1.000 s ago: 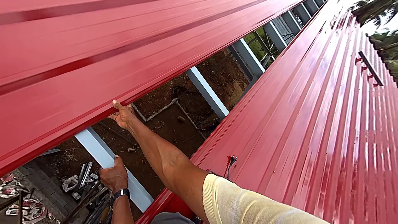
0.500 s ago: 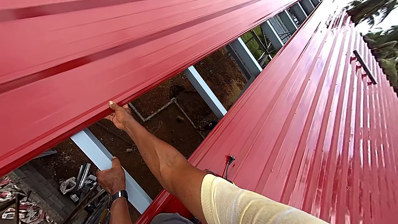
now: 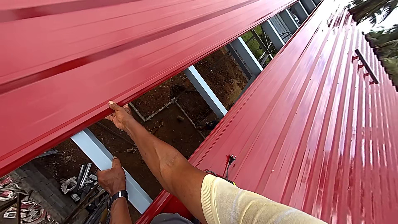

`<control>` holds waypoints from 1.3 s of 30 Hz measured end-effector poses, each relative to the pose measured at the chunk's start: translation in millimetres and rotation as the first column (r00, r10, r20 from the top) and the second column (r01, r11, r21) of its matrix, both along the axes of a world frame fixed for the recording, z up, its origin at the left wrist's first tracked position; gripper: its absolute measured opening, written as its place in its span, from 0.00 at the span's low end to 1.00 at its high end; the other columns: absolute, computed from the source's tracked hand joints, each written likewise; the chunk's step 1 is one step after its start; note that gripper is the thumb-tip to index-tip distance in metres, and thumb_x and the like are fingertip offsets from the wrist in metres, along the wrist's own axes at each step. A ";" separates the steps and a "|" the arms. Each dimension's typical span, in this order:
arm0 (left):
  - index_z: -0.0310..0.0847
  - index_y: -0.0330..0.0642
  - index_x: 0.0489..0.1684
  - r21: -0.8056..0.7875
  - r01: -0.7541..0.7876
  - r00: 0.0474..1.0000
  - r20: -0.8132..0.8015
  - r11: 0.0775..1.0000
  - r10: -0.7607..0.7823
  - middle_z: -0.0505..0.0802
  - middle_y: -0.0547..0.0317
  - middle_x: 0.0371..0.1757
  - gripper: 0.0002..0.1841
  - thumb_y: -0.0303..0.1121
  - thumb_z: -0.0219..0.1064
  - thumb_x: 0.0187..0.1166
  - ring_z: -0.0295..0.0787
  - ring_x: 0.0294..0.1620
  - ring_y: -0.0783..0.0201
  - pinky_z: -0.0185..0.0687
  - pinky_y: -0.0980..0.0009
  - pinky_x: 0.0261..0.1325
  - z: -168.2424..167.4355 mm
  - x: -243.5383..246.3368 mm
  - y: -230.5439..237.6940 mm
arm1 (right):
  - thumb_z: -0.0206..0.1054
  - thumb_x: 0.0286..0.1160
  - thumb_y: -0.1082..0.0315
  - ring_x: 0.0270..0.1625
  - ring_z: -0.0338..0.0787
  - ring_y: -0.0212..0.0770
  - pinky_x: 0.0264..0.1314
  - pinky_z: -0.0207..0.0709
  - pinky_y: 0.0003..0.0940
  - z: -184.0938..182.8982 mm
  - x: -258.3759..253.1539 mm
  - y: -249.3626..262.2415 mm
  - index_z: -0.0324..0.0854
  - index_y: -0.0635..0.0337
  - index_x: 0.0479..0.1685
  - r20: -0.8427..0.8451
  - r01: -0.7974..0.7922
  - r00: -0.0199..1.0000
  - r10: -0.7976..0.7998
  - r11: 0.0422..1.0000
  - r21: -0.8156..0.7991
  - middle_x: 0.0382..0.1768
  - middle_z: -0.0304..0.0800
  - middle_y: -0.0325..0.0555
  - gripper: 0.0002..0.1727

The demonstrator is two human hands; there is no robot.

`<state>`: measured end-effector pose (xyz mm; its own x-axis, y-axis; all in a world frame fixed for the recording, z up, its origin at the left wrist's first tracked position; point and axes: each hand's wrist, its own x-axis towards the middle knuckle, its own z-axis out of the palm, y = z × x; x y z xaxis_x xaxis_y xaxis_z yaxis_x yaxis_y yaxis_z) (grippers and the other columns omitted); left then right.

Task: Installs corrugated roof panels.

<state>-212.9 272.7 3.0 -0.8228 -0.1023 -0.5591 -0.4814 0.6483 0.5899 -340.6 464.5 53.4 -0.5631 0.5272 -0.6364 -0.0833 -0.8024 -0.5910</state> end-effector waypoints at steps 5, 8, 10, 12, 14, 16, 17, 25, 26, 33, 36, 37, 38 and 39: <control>0.75 0.28 0.72 -0.008 0.002 1.000 0.000 1.000 -0.002 0.89 0.33 0.61 0.39 0.57 0.70 0.74 0.85 0.67 0.40 0.76 0.40 0.70 -0.7 -0.3 0.3 | 0.66 0.85 0.62 0.63 0.87 0.56 0.60 0.84 0.60 1.6 0.0 0.5 0.57 0.43 0.86 0.007 -0.013 1.000 0.013 1.000 0.007 0.70 0.79 0.57 0.32; 0.76 0.29 0.71 -0.005 0.012 1.000 -0.003 1.000 -0.012 0.90 0.33 0.59 0.39 0.57 0.69 0.74 0.86 0.66 0.40 0.77 0.39 0.69 -0.7 0.1 -0.5 | 0.67 0.84 0.62 0.62 0.87 0.56 0.60 0.85 0.59 5.9 0.0 -0.7 0.58 0.45 0.85 0.027 -0.005 1.000 0.004 1.000 0.018 0.69 0.79 0.57 0.32; 0.76 0.29 0.71 0.001 0.008 1.000 -0.002 1.000 -0.008 0.90 0.33 0.59 0.38 0.57 0.70 0.74 0.86 0.66 0.39 0.77 0.39 0.69 0.1 -0.2 -0.3 | 0.68 0.83 0.62 0.62 0.87 0.56 0.59 0.85 0.59 11.4 -0.9 -2.0 0.59 0.45 0.85 0.041 -0.004 0.999 0.003 1.000 0.021 0.69 0.79 0.58 0.32; 0.76 0.28 0.70 -0.001 0.008 1.000 -0.005 1.000 -0.008 0.90 0.33 0.59 0.38 0.56 0.70 0.74 0.86 0.66 0.40 0.77 0.39 0.69 0.2 0.4 -0.2 | 0.68 0.83 0.62 0.61 0.88 0.57 0.58 0.85 0.59 15.5 -1.3 -2.4 0.60 0.45 0.84 0.053 0.002 0.999 -0.003 1.000 0.019 0.69 0.80 0.58 0.32; 0.76 0.28 0.70 -0.005 0.010 1.000 -0.009 1.000 -0.010 0.90 0.33 0.59 0.38 0.56 0.70 0.74 0.87 0.66 0.40 0.77 0.39 0.69 0.3 0.2 0.0 | 0.69 0.83 0.63 0.61 0.88 0.57 0.57 0.86 0.60 16.7 -2.8 -2.0 0.60 0.46 0.84 0.061 0.005 0.998 -0.006 1.000 0.018 0.68 0.80 0.58 0.33; 0.76 0.28 0.70 -0.010 0.013 1.000 -0.005 1.000 -0.013 0.90 0.33 0.59 0.38 0.56 0.70 0.74 0.86 0.66 0.39 0.77 0.39 0.69 -0.4 0.1 0.2 | 0.69 0.83 0.63 0.61 0.88 0.58 0.57 0.86 0.60 17.0 -3.5 -1.2 0.60 0.46 0.85 0.070 0.005 0.998 -0.006 1.000 0.015 0.69 0.80 0.58 0.33; 0.76 0.28 0.70 -0.013 0.013 1.000 -0.002 1.000 -0.013 0.90 0.33 0.59 0.38 0.56 0.70 0.74 0.86 0.66 0.39 0.77 0.39 0.68 -0.4 -0.3 -0.1 | 0.68 0.83 0.63 0.61 0.88 0.58 0.57 0.86 0.60 16.6 -3.6 -1.5 0.59 0.46 0.85 0.071 0.008 0.997 -0.009 1.000 0.013 0.69 0.79 0.59 0.33; 0.75 0.28 0.72 0.001 0.006 1.000 -0.006 1.000 -0.006 0.89 0.32 0.61 0.39 0.57 0.69 0.74 0.85 0.67 0.39 0.76 0.39 0.70 -0.4 -0.7 0.2 | 0.69 0.82 0.63 0.63 0.87 0.59 0.56 0.86 0.61 53.0 -14.0 -9.7 0.59 0.50 0.84 0.120 0.034 0.992 -0.040 0.998 0.052 0.71 0.78 0.61 0.33; 0.74 0.28 0.72 0.000 0.004 1.000 -0.007 1.000 -0.004 0.89 0.32 0.62 0.39 0.57 0.69 0.74 0.85 0.68 0.39 0.76 0.39 0.71 -1.1 -0.7 -0.1 | 0.69 0.82 0.63 0.63 0.87 0.59 0.55 0.86 0.61 60.5 -15.1 -11.8 0.59 0.50 0.84 0.116 0.041 0.992 -0.047 0.998 0.056 0.71 0.77 0.61 0.33; 0.76 0.29 0.70 -0.001 0.001 1.000 -0.025 1.000 -0.001 0.90 0.34 0.59 0.38 0.57 0.70 0.74 0.87 0.66 0.41 0.78 0.40 0.69 -3.6 -1.6 -0.6 | 0.70 0.82 0.63 0.62 0.88 0.59 0.56 0.86 0.61 27.5 -9.9 -7.6 0.58 0.49 0.85 0.116 0.043 0.992 -0.049 0.997 0.059 0.70 0.78 0.61 0.35; 0.76 0.29 0.70 -0.004 0.008 1.000 -0.005 1.000 -0.008 0.90 0.34 0.60 0.38 0.57 0.69 0.74 0.86 0.66 0.40 0.77 0.39 0.69 -2.1 0.0 -1.1 | 0.71 0.80 0.60 0.61 0.88 0.59 0.54 0.87 0.61 20.2 -4.8 -7.1 0.59 0.46 0.85 0.107 0.016 0.994 -0.023 0.998 0.065 0.69 0.79 0.60 0.35; 0.76 0.29 0.71 0.001 0.007 1.000 0.005 1.000 -0.007 0.89 0.33 0.60 0.38 0.57 0.69 0.75 0.86 0.67 0.39 0.77 0.38 0.69 -0.8 0.4 -0.7 | 0.71 0.81 0.59 0.61 0.88 0.59 0.54 0.86 0.61 22.7 -2.6 -7.1 0.59 0.46 0.85 0.110 0.004 0.994 -0.012 0.997 0.073 0.70 0.79 0.59 0.35; 0.76 0.29 0.71 0.003 0.005 1.000 0.008 1.000 -0.005 0.89 0.33 0.60 0.38 0.57 0.70 0.75 0.86 0.67 0.39 0.77 0.38 0.69 -0.4 0.5 -0.4 | 0.71 0.81 0.59 0.61 0.88 0.59 0.55 0.86 0.62 23.9 -1.7 -6.8 0.59 0.46 0.85 0.109 0.000 0.994 -0.008 0.997 0.074 0.70 0.79 0.60 0.35; 0.76 0.29 0.71 0.004 0.004 1.000 0.004 1.000 -0.004 0.90 0.33 0.60 0.38 0.57 0.70 0.75 0.86 0.66 0.39 0.77 0.38 0.69 -0.5 0.0 -0.2 | 0.70 0.82 0.60 0.61 0.88 0.59 0.55 0.86 0.62 24.2 -1.8 -6.5 0.59 0.46 0.85 0.104 0.000 0.995 -0.007 0.998 0.070 0.70 0.79 0.60 0.35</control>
